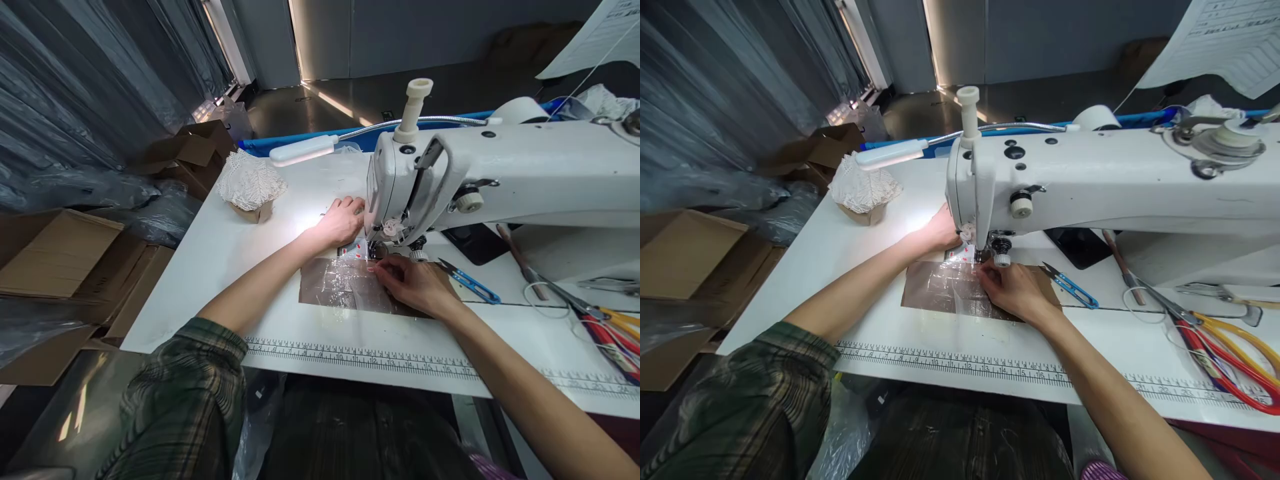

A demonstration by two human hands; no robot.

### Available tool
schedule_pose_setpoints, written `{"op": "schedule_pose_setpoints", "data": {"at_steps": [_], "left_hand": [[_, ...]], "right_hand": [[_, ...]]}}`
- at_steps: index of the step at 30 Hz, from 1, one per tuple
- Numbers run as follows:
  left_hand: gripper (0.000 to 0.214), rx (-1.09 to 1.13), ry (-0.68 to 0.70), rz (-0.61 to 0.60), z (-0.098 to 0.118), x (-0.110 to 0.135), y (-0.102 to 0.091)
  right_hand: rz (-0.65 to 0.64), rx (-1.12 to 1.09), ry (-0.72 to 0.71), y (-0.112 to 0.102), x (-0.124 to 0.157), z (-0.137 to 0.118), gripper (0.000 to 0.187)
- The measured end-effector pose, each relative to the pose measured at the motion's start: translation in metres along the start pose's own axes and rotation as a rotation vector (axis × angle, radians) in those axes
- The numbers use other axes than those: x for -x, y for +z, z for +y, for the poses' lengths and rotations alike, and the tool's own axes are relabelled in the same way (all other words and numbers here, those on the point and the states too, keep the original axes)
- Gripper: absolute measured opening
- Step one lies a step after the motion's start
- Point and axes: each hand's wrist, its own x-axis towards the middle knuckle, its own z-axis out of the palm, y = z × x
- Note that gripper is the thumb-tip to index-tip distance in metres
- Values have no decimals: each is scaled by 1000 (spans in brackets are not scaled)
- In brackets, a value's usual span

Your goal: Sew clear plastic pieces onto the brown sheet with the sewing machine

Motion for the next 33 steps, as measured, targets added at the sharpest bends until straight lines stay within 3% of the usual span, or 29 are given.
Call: {"op": "schedule_pose_setpoints", "data": {"at_steps": [3,6,8,10,13,15,17,21,25,29,33], "left_hand": [[22,-86,44,62,-4,1,-5],[25,-112,10,122,3,25,-19],[26,-136,-46,252,19,50,-28],[27,-90,-34,303,45,77,-33],[28,94,-28,179,82,107,-34],[47,172,-76,86,92,113,-31],[59,201,-59,1,87,109,-28],[57,220,83,-71,58,96,-25],[50,244,115,115,43,96,-22],[24,226,104,336,39,101,-22],[25,319,278,302,44,101,-19]], "right_hand": [[-30,-21,1,-4,1,0,26],[-43,-45,9,-6,2,0,28],[-30,-42,-9,-6,3,0,28],[-9,-32,-43,-5,3,1,28],[25,-3,-93,-2,3,1,28],[76,51,-106,0,4,-1,28],[137,120,-106,2,6,-2,28],[171,158,-114,4,10,-4,27],[184,72,-117,7,17,-3,26],[207,42,-148,19,22,-6,22],[160,149,-238,25,20,-12,23]]}}
